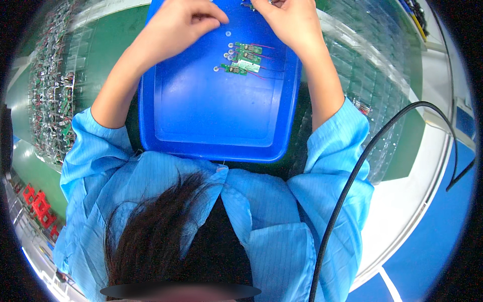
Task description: The person assembles small electronic components by hand, placing white plastic rings onto circuit boards.
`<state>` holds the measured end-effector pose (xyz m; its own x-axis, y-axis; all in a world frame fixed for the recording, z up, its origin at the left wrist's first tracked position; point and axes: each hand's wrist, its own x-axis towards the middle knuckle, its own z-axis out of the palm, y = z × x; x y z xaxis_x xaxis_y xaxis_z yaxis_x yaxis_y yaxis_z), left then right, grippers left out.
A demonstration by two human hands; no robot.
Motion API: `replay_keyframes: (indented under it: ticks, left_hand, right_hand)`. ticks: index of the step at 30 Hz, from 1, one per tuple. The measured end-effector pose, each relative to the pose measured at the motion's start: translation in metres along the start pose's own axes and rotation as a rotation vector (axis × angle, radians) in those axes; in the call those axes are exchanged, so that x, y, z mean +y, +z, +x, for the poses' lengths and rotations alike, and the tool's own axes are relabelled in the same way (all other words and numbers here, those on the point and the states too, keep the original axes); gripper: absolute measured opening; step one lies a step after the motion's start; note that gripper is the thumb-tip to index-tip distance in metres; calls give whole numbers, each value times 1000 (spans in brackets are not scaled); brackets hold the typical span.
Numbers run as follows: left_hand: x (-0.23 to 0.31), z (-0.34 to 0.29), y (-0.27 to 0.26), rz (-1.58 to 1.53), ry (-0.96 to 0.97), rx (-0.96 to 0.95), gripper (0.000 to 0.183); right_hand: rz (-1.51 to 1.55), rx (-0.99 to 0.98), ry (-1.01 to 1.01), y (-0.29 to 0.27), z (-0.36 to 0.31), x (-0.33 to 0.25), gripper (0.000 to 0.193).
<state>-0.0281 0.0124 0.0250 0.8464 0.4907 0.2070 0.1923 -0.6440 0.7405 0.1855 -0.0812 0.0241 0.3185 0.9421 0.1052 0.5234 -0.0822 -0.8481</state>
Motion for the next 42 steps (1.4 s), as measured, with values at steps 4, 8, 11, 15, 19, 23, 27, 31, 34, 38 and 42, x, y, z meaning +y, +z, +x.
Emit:
replay_keyframes:
  ticks: [4,8,11,15,19,23,27,31,34,38,42]
  left_hand:
    - [-8,7,10,164,121,-33,16]
    - [-7,7,16,208,10,-42,17]
    - [1,3,19,205,-1,-18,18]
    - [-27,3,44,229,179,247,11]
    - [-20,5,32,188,45,154,17]
    - [-3,1,22,160,-27,68,22]
    - [-28,3,52,416,374,216,11]
    - [-11,-1,47,412,256,219,9]
    - [-5,4,30,79,123,308,8]
    - [-10,16,6,-485,-563,-24,21]
    - [-37,12,13,-1055,-498,-16,18]
  right_hand:
    - [190,-14,-57,-2,4,16,17]
    - [246,-33,38,1,5,13,21]
    - [285,-48,63,1,4,8,24]
    - [345,-99,130,2,5,7,24]
    - [328,-118,84,1,2,9,23]
    - [277,-115,60,1,4,3,23]
    - [308,-147,104,5,5,2,22]
    - [403,-164,158,3,2,-1,14]
    - [253,-209,31,-6,8,14,22]
    - [156,-187,-60,-7,3,5,25]
    - [102,-186,-157,-3,0,-6,25]
